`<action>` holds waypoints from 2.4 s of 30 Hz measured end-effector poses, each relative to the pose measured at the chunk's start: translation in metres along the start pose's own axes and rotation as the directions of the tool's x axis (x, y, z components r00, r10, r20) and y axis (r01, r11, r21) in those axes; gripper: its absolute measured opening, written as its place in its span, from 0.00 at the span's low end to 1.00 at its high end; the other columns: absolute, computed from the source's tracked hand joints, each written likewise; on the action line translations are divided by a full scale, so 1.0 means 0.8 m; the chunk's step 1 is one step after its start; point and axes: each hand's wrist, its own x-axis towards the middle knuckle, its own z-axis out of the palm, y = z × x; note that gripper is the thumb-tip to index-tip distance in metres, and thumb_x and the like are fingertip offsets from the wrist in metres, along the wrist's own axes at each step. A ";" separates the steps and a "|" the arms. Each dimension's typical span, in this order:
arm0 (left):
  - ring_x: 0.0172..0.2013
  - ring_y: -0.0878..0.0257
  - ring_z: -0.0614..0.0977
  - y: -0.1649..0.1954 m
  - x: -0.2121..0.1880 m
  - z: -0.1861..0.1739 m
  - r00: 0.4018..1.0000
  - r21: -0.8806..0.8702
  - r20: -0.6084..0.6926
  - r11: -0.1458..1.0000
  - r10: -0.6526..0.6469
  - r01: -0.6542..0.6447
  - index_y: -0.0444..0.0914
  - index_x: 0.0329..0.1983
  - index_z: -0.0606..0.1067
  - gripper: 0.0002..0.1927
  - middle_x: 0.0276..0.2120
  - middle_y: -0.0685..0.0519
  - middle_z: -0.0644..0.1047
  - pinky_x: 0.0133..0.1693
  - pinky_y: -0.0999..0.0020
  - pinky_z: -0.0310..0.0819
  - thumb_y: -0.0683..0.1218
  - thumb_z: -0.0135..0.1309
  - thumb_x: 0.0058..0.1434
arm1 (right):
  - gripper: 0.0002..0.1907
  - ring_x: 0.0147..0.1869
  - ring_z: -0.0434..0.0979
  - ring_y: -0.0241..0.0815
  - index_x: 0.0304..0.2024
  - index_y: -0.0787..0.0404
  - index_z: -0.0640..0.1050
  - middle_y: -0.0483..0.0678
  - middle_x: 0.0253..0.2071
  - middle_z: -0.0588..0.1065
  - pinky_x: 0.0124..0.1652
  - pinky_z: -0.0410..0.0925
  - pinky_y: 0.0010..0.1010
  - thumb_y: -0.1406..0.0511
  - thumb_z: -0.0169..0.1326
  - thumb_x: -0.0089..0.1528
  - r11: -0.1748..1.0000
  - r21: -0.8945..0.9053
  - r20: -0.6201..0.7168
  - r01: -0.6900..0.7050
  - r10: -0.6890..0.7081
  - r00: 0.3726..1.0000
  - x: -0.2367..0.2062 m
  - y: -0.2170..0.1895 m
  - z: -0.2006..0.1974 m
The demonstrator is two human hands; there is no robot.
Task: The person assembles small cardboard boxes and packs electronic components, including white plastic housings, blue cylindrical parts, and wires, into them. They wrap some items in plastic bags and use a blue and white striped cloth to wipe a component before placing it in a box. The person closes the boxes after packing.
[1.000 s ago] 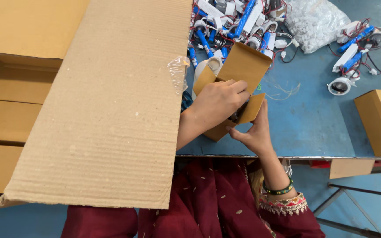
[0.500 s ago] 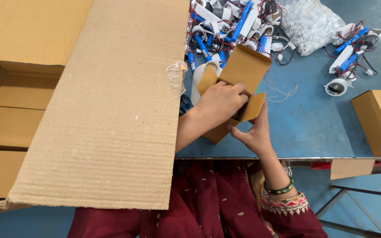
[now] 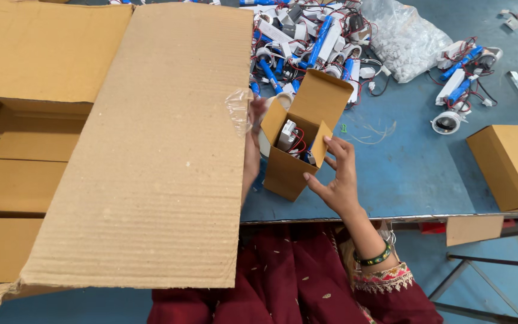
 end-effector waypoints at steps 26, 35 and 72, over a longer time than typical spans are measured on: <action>0.63 0.47 0.72 0.092 -0.051 0.019 0.735 0.310 0.608 0.762 0.302 -0.569 0.38 0.48 0.77 0.15 0.54 0.49 0.78 0.66 0.56 0.58 0.43 0.64 0.58 | 0.07 0.69 0.73 0.51 0.48 0.63 0.76 0.55 0.53 0.77 0.71 0.65 0.41 0.74 0.48 0.71 0.885 0.454 -0.232 0.105 0.004 0.973 0.039 -0.015 -0.003; 0.64 0.53 0.76 0.070 -0.041 0.009 0.746 0.390 0.602 0.711 0.284 -0.585 0.40 0.51 0.79 0.12 0.52 0.53 0.81 0.66 0.57 0.68 0.45 0.62 0.65 | 0.09 0.67 0.75 0.52 0.46 0.62 0.77 0.52 0.53 0.79 0.65 0.68 0.41 0.71 0.61 0.64 0.958 -0.103 -0.081 0.268 -0.277 0.958 0.030 -0.053 -0.022; 0.70 0.41 0.67 0.033 -0.067 -0.010 0.704 0.430 0.599 0.588 0.382 -0.685 0.44 0.46 0.81 0.18 0.60 0.48 0.74 0.70 0.47 0.62 0.41 0.71 0.52 | 0.19 0.69 0.68 0.57 0.43 0.54 0.78 0.52 0.60 0.71 0.67 0.62 0.51 0.55 0.69 0.56 0.933 -0.118 0.099 0.340 -0.330 0.939 0.051 -0.050 -0.024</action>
